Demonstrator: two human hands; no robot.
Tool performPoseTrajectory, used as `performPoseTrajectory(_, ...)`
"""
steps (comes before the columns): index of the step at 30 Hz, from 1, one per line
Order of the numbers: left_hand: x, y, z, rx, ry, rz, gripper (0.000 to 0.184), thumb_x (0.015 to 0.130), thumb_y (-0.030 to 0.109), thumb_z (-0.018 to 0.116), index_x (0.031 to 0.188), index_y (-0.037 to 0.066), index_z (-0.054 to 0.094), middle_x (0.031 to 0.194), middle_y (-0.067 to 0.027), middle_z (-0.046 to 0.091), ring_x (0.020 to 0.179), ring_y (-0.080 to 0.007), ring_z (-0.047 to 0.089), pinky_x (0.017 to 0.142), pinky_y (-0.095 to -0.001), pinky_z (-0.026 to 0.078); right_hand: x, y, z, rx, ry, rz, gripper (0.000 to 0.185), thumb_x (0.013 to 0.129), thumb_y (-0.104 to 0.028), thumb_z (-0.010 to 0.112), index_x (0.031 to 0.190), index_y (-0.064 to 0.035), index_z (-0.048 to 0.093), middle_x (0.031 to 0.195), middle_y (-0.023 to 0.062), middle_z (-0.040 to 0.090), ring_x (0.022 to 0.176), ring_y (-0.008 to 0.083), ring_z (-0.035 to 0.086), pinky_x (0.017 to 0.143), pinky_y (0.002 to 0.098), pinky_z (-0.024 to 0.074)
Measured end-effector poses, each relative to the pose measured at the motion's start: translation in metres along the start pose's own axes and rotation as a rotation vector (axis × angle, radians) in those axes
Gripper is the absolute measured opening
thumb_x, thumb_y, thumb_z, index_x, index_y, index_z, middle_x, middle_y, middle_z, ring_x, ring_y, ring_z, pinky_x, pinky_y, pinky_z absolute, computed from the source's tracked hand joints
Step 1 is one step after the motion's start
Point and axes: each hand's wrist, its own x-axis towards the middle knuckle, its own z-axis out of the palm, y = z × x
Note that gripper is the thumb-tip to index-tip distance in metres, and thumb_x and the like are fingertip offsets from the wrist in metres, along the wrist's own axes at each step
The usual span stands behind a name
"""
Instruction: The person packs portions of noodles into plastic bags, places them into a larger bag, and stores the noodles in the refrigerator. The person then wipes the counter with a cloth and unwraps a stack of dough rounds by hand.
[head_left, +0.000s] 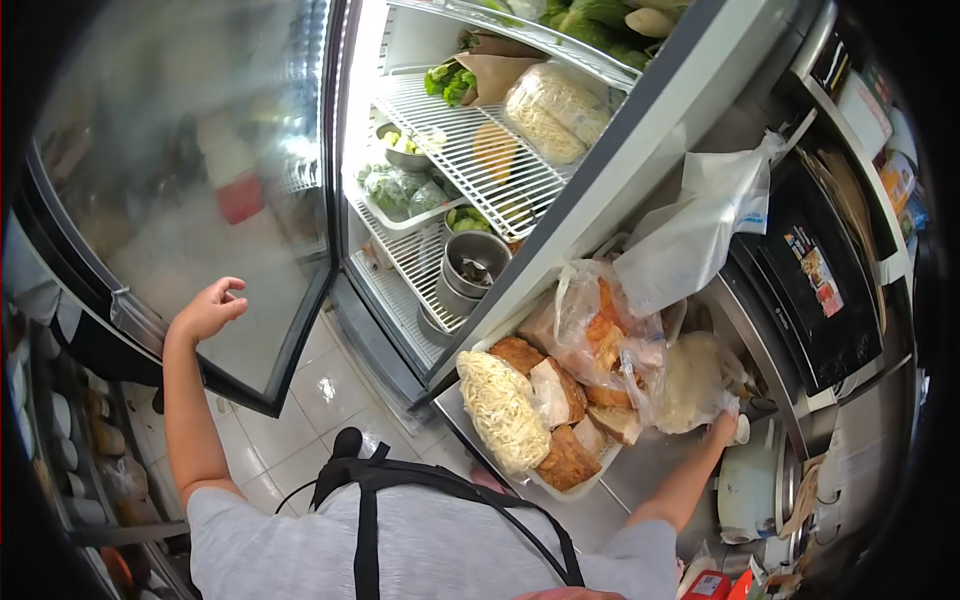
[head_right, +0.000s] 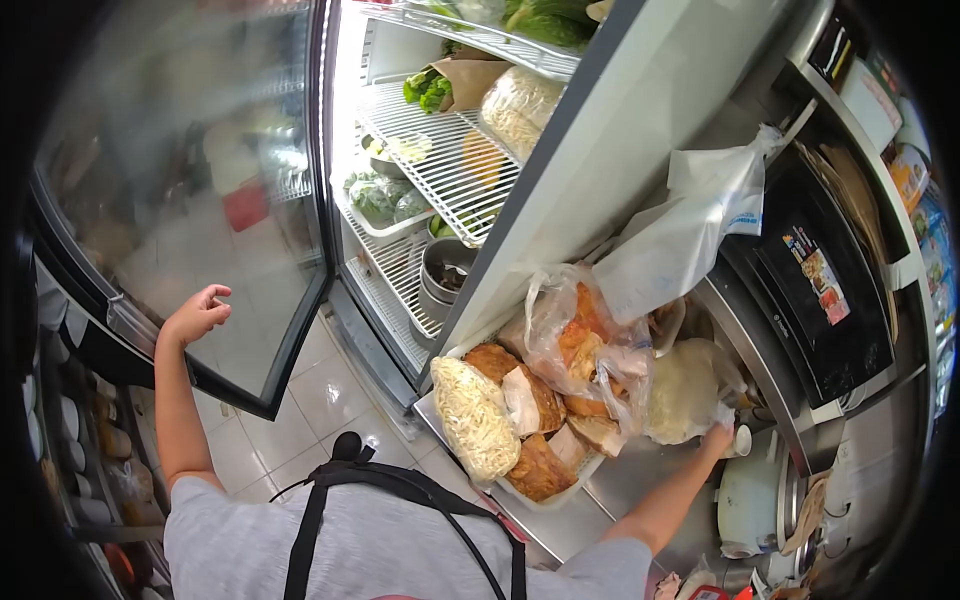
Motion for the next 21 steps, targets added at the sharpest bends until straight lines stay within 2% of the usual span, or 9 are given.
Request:
performPoseTrajectory(1,0.001,-0.002,-0.002,-0.018,-0.001,0.007,0.048,0.076,0.024,0.058,0.114,0.001,0.04,0.078,-0.0034,0.052,0.071,-0.0099,0.048,0.062,-0.0231,0.039,-0.018,-0.008,-0.004,0.051,0.054,0.075,0.036,0.075,-0.008,0.043,0.111,-0.008,0.049,0.063,0.0067,0.05,0.043,0.0163,0.041,0.035,0.0296,0.0303)
performPoseTrajectory(4,0.0,-0.003,-0.007,-0.032,0.018,0.001,0.046,0.078,0.024,0.056,0.115,0.002,0.04,0.08,-0.0034,0.052,0.071,-0.0099,0.048,0.06,-0.0229,0.038,-0.097,-0.074,-0.014,0.147,0.026,0.153,0.038,0.074,-0.003,0.044,0.111,-0.0087,0.047,0.065,0.0047,0.047,0.042,0.0123,0.036,0.033,0.0242,0.0249)
performPoseTrajectory(7,-0.002,-0.002,-0.011,-0.008,0.038,-0.012,0.045,0.078,0.026,0.054,0.115,0.004,0.04,0.082,-0.003,0.051,0.07,-0.0094,0.048,0.058,-0.0222,0.038,-0.14,-0.11,-0.031,0.165,0.108,0.137,0.033,0.071,0.0,0.044,0.102,-0.006,0.052,0.077,0.0065,0.054,0.05,0.0103,0.039,0.038,0.0218,0.0281)
performPoseTrajectory(10,-0.001,-0.003,-0.017,-0.011,0.034,-0.03,0.047,0.078,0.026,0.055,0.116,0.004,0.039,0.081,-0.0028,0.051,0.07,-0.0091,0.047,0.057,-0.0218,0.038,-0.139,-0.106,-0.079,0.191,0.052,0.153,0.034,0.068,0.007,0.043,0.1,-0.0027,0.05,0.076,0.0057,0.051,0.048,0.0096,0.038,0.037,0.019,0.0265)
performPoseTrajectory(14,0.019,0.001,-0.023,0.005,-0.029,-0.035,0.048,0.077,0.026,0.056,0.117,0.004,0.04,0.084,-0.0041,0.053,0.072,-0.0093,0.048,0.059,-0.0219,0.039,-0.177,-0.102,-0.13,0.059,0.24,-0.059,0.027,0.062,0.011,0.046,0.086,-0.0012,0.046,0.067,0.0031,0.042,0.048,0.0103,0.037,0.036,0.0206,0.0271)
performPoseTrajectory(16,0.04,0.014,-0.025,0.102,-0.078,-0.008,0.049,0.077,0.026,0.056,0.118,0.004,0.04,0.087,-0.005,0.054,0.074,-0.0104,0.049,0.062,-0.0229,0.04,-0.198,-0.105,-0.145,0.208,0.353,-0.044,0.03,0.06,0.012,0.046,0.087,-0.0006,0.047,0.067,0.0034,0.042,0.048,0.0104,0.037,0.036,0.0208,0.0269)
performPoseTrajectory(17,0.059,0.022,-0.025,0.134,-0.08,0.083,0.05,0.077,0.026,0.058,0.118,0.004,0.04,0.092,-0.0075,0.054,0.08,-0.0131,0.052,0.069,-0.0257,0.042,-0.207,-0.103,-0.151,0.222,0.46,-0.016,0.017,0.07,0.003,0.047,0.086,-0.0038,0.049,0.067,0.0044,0.046,0.047,0.0105,0.037,0.038,0.022,0.0277)
performPoseTrajectory(18,0.086,0.028,-0.021,0.06,-0.029,0.247,0.047,0.079,0.024,0.056,0.119,0.006,0.039,0.089,-0.0055,0.052,0.077,-0.0109,0.049,0.065,-0.024,0.04,-0.241,-0.145,-0.125,0.31,0.576,0.01,0.013,0.073,-0.002,0.046,0.086,-0.0042,0.049,0.062,0.002,0.042,0.045,0.0094,0.035,0.038,0.022,0.0274)
performPoseTrajectory(21,0.15,0.105,0.001,-0.188,0.068,0.542,0.051,0.081,0.022,0.054,0.124,0.008,0.032,0.096,-0.0056,0.048,0.079,-0.0106,0.046,0.067,-0.0238,0.04,-0.273,-0.161,-0.12,0.266,0.576,0.046,0.011,0.076,-0.006,0.044,0.086,-0.0052,0.049,0.058,-0.0001,0.038,0.043,0.0076,0.032,0.037,0.0211,0.0255)
